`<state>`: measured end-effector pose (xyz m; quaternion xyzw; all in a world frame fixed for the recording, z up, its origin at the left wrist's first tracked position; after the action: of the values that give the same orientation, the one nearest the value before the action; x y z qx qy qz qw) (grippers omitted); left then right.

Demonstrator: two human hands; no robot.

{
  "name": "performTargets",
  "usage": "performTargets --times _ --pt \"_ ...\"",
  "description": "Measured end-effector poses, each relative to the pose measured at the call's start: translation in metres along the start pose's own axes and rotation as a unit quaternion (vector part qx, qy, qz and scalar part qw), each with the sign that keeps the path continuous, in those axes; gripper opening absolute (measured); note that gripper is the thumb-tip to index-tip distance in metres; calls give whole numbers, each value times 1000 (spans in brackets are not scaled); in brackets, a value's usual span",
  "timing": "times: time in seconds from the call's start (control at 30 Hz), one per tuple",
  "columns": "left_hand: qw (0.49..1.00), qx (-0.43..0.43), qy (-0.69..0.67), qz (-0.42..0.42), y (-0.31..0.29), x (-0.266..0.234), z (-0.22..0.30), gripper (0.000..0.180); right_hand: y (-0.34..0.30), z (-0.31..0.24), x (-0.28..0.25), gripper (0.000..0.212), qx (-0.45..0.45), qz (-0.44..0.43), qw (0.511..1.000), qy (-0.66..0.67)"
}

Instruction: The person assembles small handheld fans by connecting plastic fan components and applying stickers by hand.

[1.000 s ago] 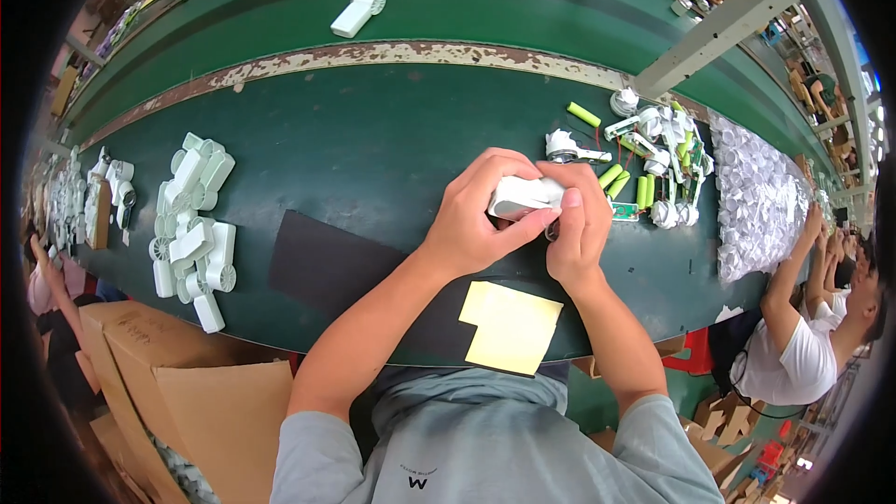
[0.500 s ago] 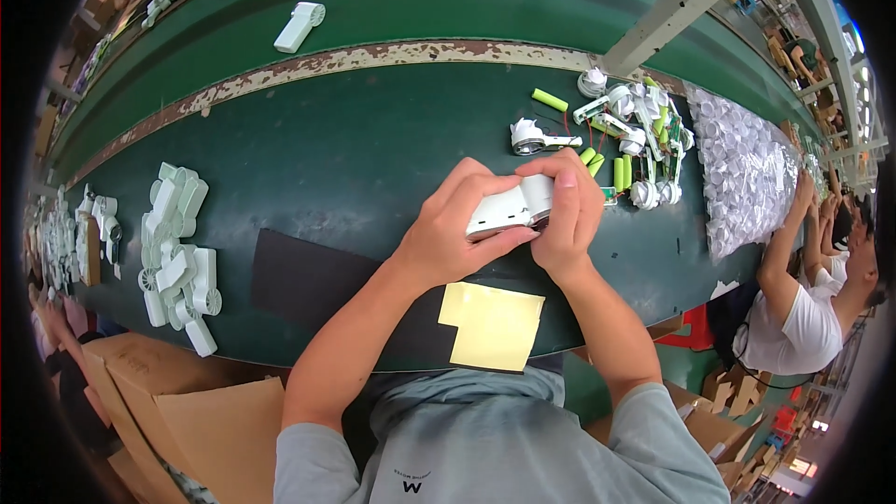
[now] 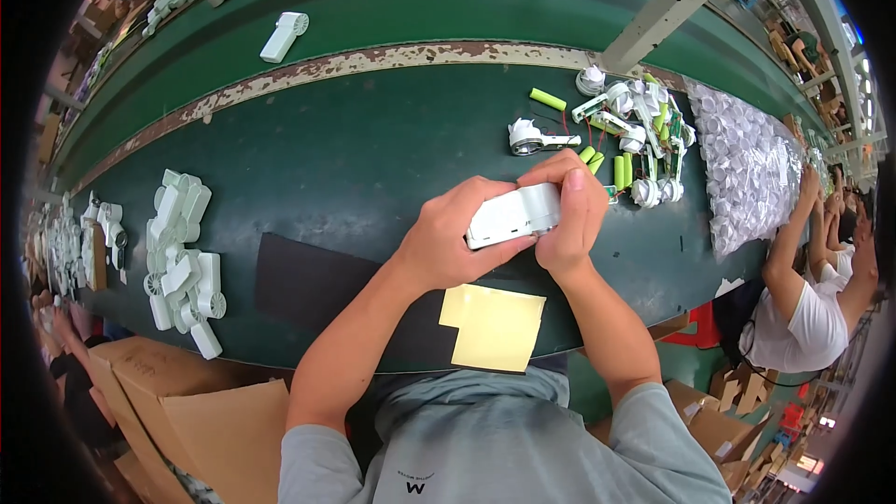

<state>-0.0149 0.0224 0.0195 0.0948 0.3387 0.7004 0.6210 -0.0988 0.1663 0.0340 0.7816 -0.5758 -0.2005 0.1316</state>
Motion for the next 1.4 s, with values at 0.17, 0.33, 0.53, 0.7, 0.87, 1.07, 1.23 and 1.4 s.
performTargets --times 0.17,0.33,0.53,0.7,0.87,1.07,1.23,1.4 --pt "999 41 18 20 3 4 3 47 3 -9 -5 53 12 1 999 -50" --pt "999 31 3 17 4 1 -1 48 6 1 -3 49 37 14 999 -23" --pt "999 15 1 -30 -2 -2 -6 45 -1 12 -6 53 101 -7 995 19" --pt "989 -87 -114 -45 -4 -22 -15 37 -5 11 1 50 157 -61 971 169" --pt "937 -195 -285 -60 -4 -25 -21 36 -1 5 -3 39 41 -84 994 49" --pt "939 -182 -283 -70 -6 -21 -20 42 -1 8 -5 39 33 -53 998 12" --pt "937 -190 -284 -68 -2 -23 -18 42 0 10 -6 39 36 -51 998 6" --pt "934 -190 -302 -37 -4 -26 -20 40 5 2 -4 32 19 -105 994 -7"
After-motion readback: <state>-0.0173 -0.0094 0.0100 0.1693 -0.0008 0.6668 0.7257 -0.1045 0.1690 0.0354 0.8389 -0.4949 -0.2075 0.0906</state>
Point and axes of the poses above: each hand's wrist, its own y-axis towards the middle knuckle, its own x-axis out of the palm, z = x × y, the point moved 2 cm from there along y, towards the middle knuckle, and after that the axes turned 12 degrees about x, right-handed, at the moved point
